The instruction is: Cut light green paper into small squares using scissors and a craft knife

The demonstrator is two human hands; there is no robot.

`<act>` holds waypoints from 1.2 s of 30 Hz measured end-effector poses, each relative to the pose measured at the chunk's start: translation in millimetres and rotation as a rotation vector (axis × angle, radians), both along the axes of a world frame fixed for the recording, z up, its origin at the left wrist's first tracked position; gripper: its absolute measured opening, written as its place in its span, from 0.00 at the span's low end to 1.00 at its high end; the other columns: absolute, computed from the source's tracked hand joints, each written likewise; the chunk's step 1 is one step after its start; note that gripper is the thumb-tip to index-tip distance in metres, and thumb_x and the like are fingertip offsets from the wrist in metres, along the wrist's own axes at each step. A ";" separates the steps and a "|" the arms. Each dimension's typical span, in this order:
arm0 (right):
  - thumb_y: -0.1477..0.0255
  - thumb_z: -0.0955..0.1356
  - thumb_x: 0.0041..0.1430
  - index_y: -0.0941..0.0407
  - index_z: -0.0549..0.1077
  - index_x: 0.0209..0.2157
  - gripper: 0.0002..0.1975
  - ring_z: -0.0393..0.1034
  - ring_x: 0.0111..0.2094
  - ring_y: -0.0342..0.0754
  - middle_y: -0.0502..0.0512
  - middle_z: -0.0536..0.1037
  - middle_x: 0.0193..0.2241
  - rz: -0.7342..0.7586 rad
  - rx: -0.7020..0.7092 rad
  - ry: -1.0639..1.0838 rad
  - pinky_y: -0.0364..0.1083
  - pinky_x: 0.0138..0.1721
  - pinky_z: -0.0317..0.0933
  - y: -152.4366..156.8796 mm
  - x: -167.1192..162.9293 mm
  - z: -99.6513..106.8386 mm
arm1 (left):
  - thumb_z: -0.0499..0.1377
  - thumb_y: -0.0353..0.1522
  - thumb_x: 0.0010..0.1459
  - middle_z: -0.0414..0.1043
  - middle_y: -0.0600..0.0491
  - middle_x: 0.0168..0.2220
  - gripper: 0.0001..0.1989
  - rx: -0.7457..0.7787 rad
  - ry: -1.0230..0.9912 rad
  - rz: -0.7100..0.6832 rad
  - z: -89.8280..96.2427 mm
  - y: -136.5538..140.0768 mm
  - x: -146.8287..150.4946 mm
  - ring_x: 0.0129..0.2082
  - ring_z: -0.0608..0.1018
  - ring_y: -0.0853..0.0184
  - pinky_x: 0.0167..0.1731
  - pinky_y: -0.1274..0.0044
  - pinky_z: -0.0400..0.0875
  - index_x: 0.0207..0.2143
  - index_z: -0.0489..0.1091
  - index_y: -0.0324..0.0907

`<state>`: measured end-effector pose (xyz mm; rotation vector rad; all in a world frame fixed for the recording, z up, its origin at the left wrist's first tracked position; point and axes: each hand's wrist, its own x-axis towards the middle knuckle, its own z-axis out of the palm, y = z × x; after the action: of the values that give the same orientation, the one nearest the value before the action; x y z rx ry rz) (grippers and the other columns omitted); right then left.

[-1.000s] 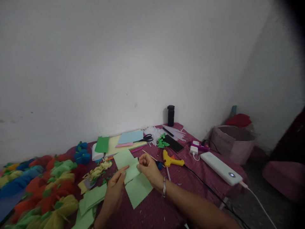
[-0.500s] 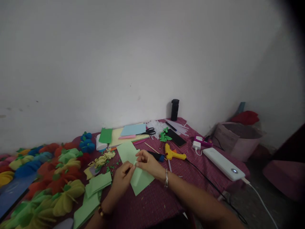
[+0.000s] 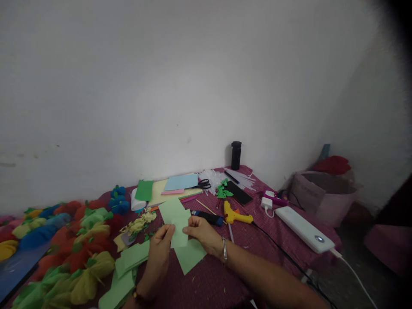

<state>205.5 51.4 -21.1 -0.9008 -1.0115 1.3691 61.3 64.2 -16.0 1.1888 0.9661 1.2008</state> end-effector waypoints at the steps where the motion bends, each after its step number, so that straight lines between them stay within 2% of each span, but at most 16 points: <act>1: 0.59 0.76 0.34 0.58 0.65 0.23 0.22 0.60 0.20 0.38 0.43 0.67 0.18 -0.024 -0.005 0.003 0.40 0.25 0.54 0.0 0.2 0.8 | 0.62 0.44 0.46 0.68 0.58 0.21 0.16 0.026 0.032 0.024 0.6 0.3 -1.0 0.20 0.66 0.71 0.21 0.80 0.62 0.26 0.69 0.39; 3: 0.60 0.77 0.33 0.58 0.65 0.23 0.23 0.61 0.20 0.39 0.44 0.67 0.18 -0.050 -0.008 0.035 0.41 0.25 0.55 -0.7 0.3 3.0 | 0.61 0.44 0.49 0.67 0.58 0.21 0.15 0.126 0.126 0.064 1.8 0.6 -2.9 0.21 0.66 0.70 0.22 0.80 0.61 0.26 0.69 0.40; 7: 0.58 0.73 0.41 0.58 0.64 0.22 0.20 0.57 0.20 0.38 0.44 0.64 0.18 -0.082 0.067 0.034 0.40 0.25 0.53 -2.3 1.6 7.3 | 0.58 0.41 0.52 0.65 0.57 0.22 0.14 0.368 0.315 0.086 3.7 -1.7 -3.3 0.24 0.67 0.69 0.26 0.80 0.62 0.23 0.69 0.40; 11: 0.56 0.70 0.46 0.58 0.64 0.21 0.20 0.53 0.20 0.38 0.44 0.61 0.17 -0.129 0.107 -0.007 0.40 0.24 0.48 -2.0 4.5 9.8 | 0.56 0.41 0.54 0.64 0.57 0.22 0.14 0.436 0.391 0.069 3.7 -2.9 -1.9 0.24 0.66 0.69 0.26 0.80 0.60 0.22 0.67 0.40; 16: 0.54 0.70 0.47 0.58 0.64 0.20 0.21 0.52 0.20 0.37 0.43 0.60 0.17 -0.131 0.132 -0.044 0.40 0.23 0.47 -3.6 5.8 11.0 | 0.55 0.43 0.54 0.55 0.60 0.17 0.19 0.321 0.395 -0.046 0.6 0.0 -3.9 0.19 0.61 0.72 0.20 0.81 0.55 0.19 0.59 0.41; 20: 0.52 0.71 0.44 0.59 0.69 0.25 0.23 0.58 0.20 0.38 0.45 0.66 0.19 0.088 -0.010 -0.037 0.40 0.24 0.52 -6.7 2.6 5.2 | 0.56 0.42 0.54 0.57 0.60 0.19 0.17 0.228 0.293 -0.052 -0.9 0.2 -5.3 0.19 0.61 0.73 0.20 0.82 0.54 0.21 0.60 0.41; 24: 0.50 0.71 0.42 0.60 0.71 0.27 0.25 0.62 0.20 0.39 0.48 0.71 0.19 0.255 -0.094 -0.091 0.41 0.25 0.56 -8.9 -1.6 -1.2 | 0.58 0.42 0.52 0.61 0.61 0.19 0.15 0.081 0.018 -0.055 0.1 0.7 -3.2 0.19 0.63 0.74 0.20 0.82 0.58 0.23 0.62 0.40; 26: 0.49 0.71 0.42 0.60 0.70 0.24 0.25 0.61 0.18 0.38 0.48 0.70 0.18 0.258 -0.074 -0.132 0.40 0.24 0.55 -9.7 -2.4 -1.8 | 0.60 0.41 0.51 0.64 0.60 0.20 0.14 -0.004 -0.119 -0.066 1.4 1.4 -1.8 0.19 0.64 0.74 0.21 0.81 0.60 0.25 0.63 0.40; 29: 0.48 0.68 0.46 0.59 0.68 0.19 0.26 0.60 0.17 0.38 0.48 0.69 0.15 0.230 0.003 -0.215 0.40 0.23 0.54 -11.1 -1.5 -0.4 | 0.61 0.39 0.49 0.65 0.60 0.20 0.13 -0.047 -0.211 -0.043 3.4 2.5 -1.4 0.18 0.65 0.74 0.21 0.81 0.61 0.26 0.63 0.40; 33: 0.47 0.62 0.53 0.57 0.64 0.13 0.30 0.57 0.15 0.38 0.48 0.64 0.11 0.219 0.110 -0.348 0.41 0.22 0.52 -11.8 1.7 0.2 | 0.62 0.39 0.49 0.63 0.62 0.19 0.13 -0.019 -0.207 -0.028 3.6 3.4 -4.0 0.17 0.63 0.75 0.19 0.82 0.59 0.24 0.63 0.40; 36: 0.45 0.64 0.50 0.58 0.67 0.17 0.29 0.57 0.16 0.38 0.47 0.66 0.14 0.179 0.115 -0.371 0.40 0.21 0.51 -9.5 3.0 -0.9 | 0.62 0.41 0.49 0.62 0.62 0.17 0.15 -0.004 -0.156 -0.079 2.9 3.4 -5.4 0.16 0.62 0.76 0.18 0.82 0.57 0.22 0.63 0.40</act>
<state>208.5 41.9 -22.0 -1.0187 -1.4692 1.3010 55.9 67.5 -13.1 1.1023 0.7974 1.2090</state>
